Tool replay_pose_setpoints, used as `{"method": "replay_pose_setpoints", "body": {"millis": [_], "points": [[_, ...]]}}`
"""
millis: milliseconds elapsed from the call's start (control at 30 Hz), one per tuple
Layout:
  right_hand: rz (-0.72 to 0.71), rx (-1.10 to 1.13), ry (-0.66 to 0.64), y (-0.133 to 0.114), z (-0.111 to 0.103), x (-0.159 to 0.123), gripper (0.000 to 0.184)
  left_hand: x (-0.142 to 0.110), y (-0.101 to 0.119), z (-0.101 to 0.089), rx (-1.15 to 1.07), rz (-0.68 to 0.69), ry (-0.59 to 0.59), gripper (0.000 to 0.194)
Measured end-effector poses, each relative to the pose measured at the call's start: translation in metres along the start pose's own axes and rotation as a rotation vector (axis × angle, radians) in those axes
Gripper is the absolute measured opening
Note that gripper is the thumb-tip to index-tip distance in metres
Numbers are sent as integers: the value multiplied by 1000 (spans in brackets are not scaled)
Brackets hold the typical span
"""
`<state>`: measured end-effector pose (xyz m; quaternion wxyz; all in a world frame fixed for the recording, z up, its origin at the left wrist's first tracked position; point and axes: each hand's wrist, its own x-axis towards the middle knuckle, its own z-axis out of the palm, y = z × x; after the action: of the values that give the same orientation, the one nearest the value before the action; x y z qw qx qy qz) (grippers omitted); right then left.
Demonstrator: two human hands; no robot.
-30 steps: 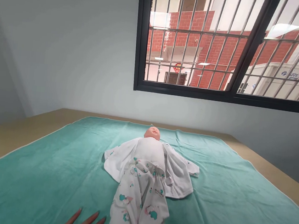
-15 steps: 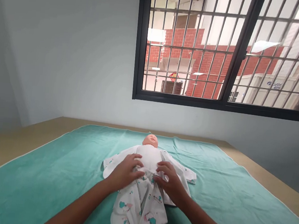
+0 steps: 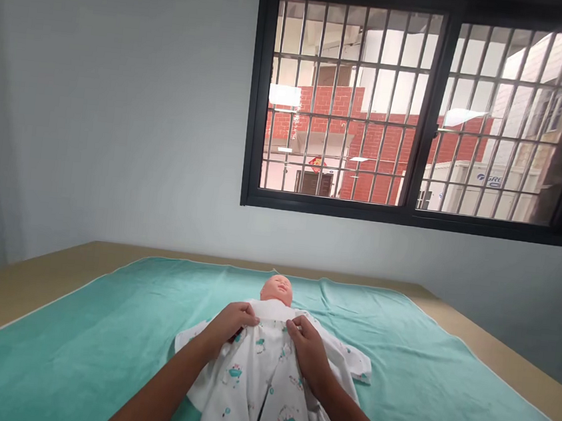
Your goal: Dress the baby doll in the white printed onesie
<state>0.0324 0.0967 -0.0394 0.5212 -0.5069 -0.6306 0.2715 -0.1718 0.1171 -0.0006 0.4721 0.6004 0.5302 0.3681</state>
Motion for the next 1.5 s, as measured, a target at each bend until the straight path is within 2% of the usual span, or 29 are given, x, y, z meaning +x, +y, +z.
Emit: {"method": "replay_pose_setpoints", "body": {"millis": [100,167,267,400,500,600,667,800,967,1033,1100,1167,1233,1367,1500], "points": [[52,14,51,6,4,-2,32,5,-18,-3,-225,-82,-54,25],[27,-44,63,9,3,-4,32,3,-23,-8,-310,-71,-155,27],[-37,-178,39,14,-3,-3,33,-2,-24,-17,-268,-80,-296,30],[-19,-203,-49,23,-10,0,35,-5,-27,-29,-209,-99,-386,32],[-61,-288,-47,28,-13,-1,40,-2,-35,-32,-275,-28,-398,30],[-177,-424,-22,33,-15,-5,44,2,-44,-29,-369,42,-352,27],[-210,-438,-43,35,-16,-8,42,3,-50,-26,-403,53,-327,27],[-120,-276,-188,34,-26,-9,37,-2,-58,-28,-429,38,-387,25],[68,-7,-496,36,-53,-3,29,-12,-58,-38,-414,74,-515,27],[66,83,-573,39,-58,0,28,-12,-59,-41,-372,73,-532,28],[-8,127,-536,42,-58,0,29,-9,-61,-41,-342,62,-536,25],[-93,130,-406,43,-51,-2,29,-6,-64,-40,-349,91,-500,21],[-131,106,-266,39,-43,-8,28,-5,-67,-36,-395,160,-411,18],[-117,19,-123,28,-32,-20,22,-5,-70,-28,-488,238,-239,21],[-88,-113,-13,25,-27,-20,23,-3,-70,-18,-472,189,-76,28]]}}
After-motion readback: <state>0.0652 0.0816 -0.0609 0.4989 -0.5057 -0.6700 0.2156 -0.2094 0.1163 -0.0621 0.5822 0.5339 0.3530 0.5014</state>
